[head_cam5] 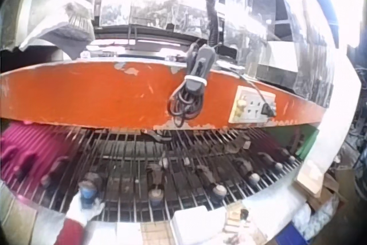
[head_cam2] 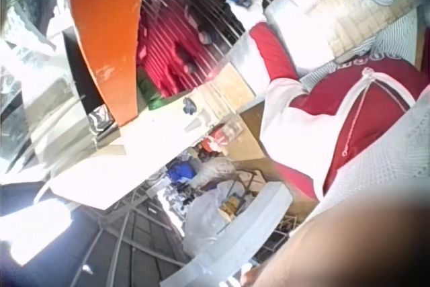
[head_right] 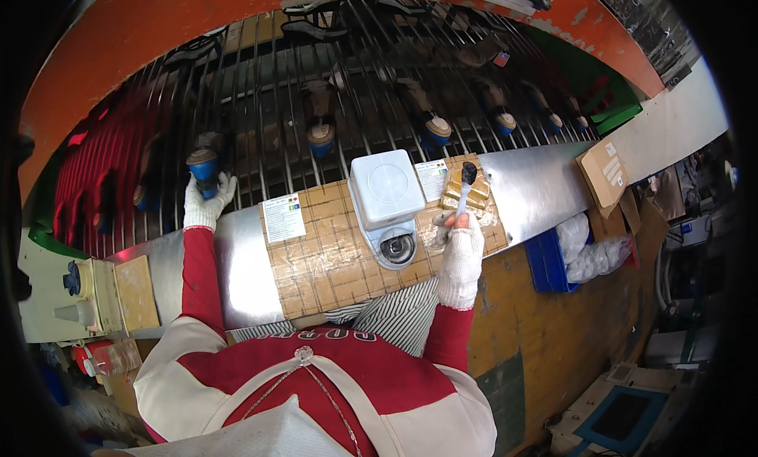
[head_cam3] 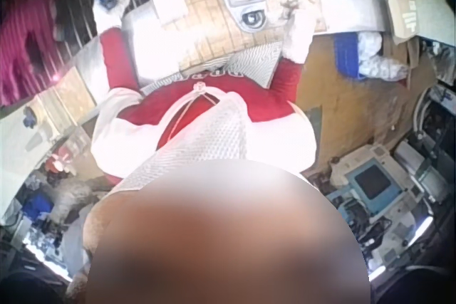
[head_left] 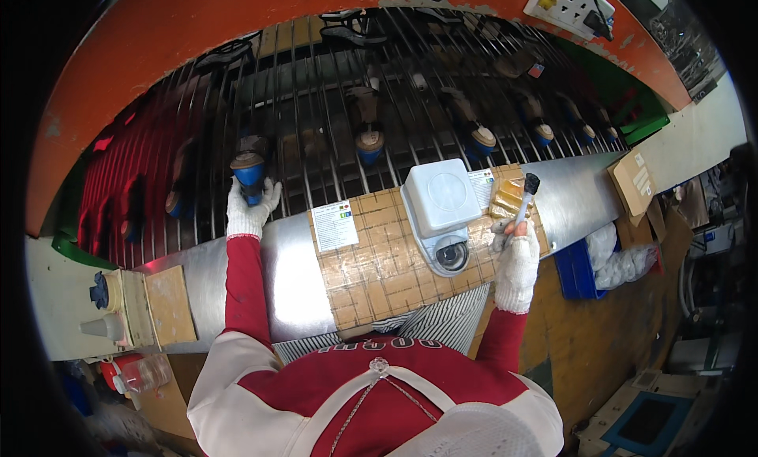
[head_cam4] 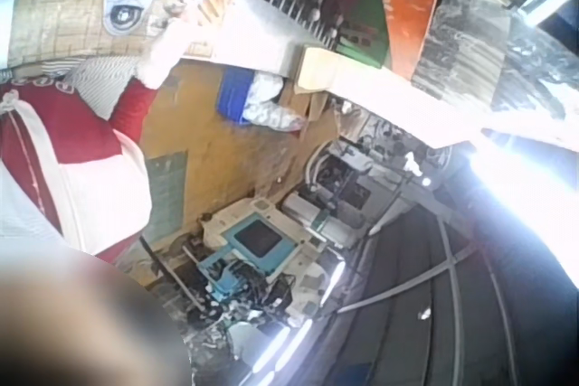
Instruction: The person holds a blue and beige sandal and repeatedly applies a dark adhesive to the sole and strap areas using a small brush. The person rotates the sandal to reach different sections and dips the brush into a container on the table to reload adhesive.
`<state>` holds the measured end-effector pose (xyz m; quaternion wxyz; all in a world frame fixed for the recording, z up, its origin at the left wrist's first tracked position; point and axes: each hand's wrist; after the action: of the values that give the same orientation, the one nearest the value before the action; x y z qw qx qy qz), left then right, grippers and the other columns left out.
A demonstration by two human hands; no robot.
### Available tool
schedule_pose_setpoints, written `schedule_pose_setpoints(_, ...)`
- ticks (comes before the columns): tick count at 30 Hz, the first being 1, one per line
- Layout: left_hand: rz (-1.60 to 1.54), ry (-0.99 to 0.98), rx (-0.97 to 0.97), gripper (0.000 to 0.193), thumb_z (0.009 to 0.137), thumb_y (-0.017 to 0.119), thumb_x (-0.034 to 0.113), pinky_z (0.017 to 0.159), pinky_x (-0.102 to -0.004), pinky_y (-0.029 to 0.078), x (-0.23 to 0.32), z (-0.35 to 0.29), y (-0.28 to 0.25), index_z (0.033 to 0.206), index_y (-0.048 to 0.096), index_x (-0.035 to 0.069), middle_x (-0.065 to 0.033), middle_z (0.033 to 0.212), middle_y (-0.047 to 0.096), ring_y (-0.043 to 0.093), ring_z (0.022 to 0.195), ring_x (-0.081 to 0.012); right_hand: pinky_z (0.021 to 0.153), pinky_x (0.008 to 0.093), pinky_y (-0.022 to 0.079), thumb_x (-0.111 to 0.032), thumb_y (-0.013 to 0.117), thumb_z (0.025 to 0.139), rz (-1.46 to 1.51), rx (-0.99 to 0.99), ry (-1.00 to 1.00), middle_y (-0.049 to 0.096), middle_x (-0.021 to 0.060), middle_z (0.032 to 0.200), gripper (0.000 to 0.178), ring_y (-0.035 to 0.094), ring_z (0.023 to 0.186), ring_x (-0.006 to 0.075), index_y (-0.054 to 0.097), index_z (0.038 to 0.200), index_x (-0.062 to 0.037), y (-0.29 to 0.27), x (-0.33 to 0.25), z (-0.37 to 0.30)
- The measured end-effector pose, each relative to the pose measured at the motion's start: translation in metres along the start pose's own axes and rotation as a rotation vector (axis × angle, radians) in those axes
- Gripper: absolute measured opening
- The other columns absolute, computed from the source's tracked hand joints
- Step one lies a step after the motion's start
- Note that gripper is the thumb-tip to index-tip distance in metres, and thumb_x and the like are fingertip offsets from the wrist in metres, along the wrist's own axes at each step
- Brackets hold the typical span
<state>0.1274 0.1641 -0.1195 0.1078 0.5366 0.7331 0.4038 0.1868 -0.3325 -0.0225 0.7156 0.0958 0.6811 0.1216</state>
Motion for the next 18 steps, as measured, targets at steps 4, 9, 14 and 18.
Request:
schedule_pose_setpoints(4, -0.05, -0.02, 0.053, 0.041, 0.101, 0.054, 0.032, 0.103, -0.0651, 0.044, -0.004, 0.027, -0.004, 0.131, 0.047, 0.005, -0.0194, 0.123, 0.058, 0.064, 0.109, -0.039, 0.06, 0.0253, 0.043, -0.037, 0.054, 0.105, -0.067, -0.015, -0.034, 0.066, 0.0084, 0.088, 0.032, 0.053, 0.065, 0.0108, 0.055, 0.091, -0.0083, 0.0, 0.003, 0.018)
schedule_pose_setpoints(9, -0.101, -0.049, -0.055, 0.076, 0.099, 0.045, 0.062, 0.111, -0.0657, 0.034, -0.007, 0.018, 0.011, 0.154, 0.026, 0.013, -0.0255, 0.149, 0.039, 0.047, 0.134, -0.0461, 0.056, 0.0261, 0.042, -0.041, 0.054, 0.104, 0.097, -0.061, 0.004, 0.065, 0.01, 0.088, 0.031, 0.051, 0.063, 0.0123, 0.055, 0.092, -0.0129, -0.016, -0.001, 0.087)
schedule_pose_setpoints(14, 0.336, 0.219, -0.143, 0.103, 0.097, 0.054, 0.061, 0.121, -0.0532, 0.026, -0.036, -0.074, 0.009, 0.16, -0.011, 0.013, -0.0298, 0.163, 0.01, 0.035, 0.145, -0.0446, 0.053, 0.0285, 0.038, -0.039, 0.056, 0.102, 0.252, -0.034, 0.216, 0.063, 0.012, 0.094, 0.022, 0.049, 0.062, 0.0151, 0.054, 0.095, -0.0183, -0.032, -0.011, 0.242)
schedule_pose_setpoints(18, 1.24, 0.795, -0.308, 0.08, 0.097, 0.059, 0.049, 0.121, -0.0502, 0.026, -0.104, -0.144, -0.012, 0.155, 0.027, 0.004, -0.0299, 0.16, 0.025, 0.04, 0.141, -0.0449, 0.062, 0.0366, 0.052, -0.025, 0.063, 0.098, 0.112, -0.051, 0.071, 0.065, 0.0125, 0.102, 0.016, 0.062, 0.077, 0.0209, 0.057, 0.108, -0.0135, -0.034, 0.035, 0.38)
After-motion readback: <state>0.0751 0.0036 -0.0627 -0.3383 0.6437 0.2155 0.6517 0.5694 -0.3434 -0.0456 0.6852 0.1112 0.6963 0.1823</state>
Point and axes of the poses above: each hand's wrist, its own z-axis towards the middle knuckle, its own y-axis out of the palm, x = y × z
